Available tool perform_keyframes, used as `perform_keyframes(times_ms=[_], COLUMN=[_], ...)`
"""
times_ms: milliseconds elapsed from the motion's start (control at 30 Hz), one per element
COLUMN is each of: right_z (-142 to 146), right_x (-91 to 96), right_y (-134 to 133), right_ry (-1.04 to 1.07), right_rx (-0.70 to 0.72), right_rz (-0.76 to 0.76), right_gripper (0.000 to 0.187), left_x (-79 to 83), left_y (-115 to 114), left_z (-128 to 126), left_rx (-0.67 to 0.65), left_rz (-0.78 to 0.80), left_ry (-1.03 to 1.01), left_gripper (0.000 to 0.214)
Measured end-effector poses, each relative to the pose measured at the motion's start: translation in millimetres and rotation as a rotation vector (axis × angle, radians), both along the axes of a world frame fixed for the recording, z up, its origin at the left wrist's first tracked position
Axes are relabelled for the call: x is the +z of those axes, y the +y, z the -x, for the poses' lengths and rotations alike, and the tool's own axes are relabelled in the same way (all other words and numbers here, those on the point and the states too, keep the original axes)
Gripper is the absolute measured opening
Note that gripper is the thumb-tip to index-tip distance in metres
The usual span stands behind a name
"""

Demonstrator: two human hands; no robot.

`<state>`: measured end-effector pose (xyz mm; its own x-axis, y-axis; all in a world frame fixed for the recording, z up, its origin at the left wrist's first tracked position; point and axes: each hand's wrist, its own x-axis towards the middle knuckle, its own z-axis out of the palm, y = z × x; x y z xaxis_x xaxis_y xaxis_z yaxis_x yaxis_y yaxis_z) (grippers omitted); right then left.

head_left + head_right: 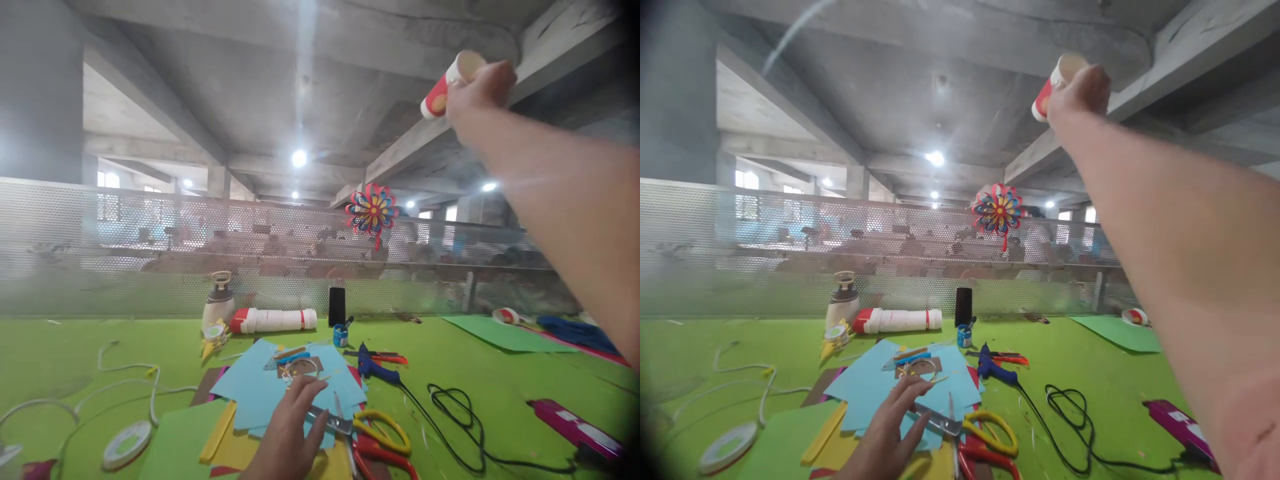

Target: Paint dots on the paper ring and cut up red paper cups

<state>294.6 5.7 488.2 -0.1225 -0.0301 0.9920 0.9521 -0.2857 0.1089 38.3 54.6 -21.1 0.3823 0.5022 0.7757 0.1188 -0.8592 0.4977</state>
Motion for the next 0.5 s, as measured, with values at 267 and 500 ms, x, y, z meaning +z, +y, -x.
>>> perform_keyframes(times_ms=[267, 500], right_z=[44, 35], right_x=[-19.8, -24.5], right_y=[19, 19], right_ry=[0.181, 0.195], right_rx=[-0.079, -0.05], right_rz=[-0.006, 0.041], right_gripper=[0.033, 0.032], left_x=[8.6, 2.2], left_y=[-6, -3], left_z=[0, -2], left_rx=[-0.022, -0.036], left_rz=[-0.288, -0.311], left_ry=[0.088, 0.105], left_gripper=[0.04, 0.043])
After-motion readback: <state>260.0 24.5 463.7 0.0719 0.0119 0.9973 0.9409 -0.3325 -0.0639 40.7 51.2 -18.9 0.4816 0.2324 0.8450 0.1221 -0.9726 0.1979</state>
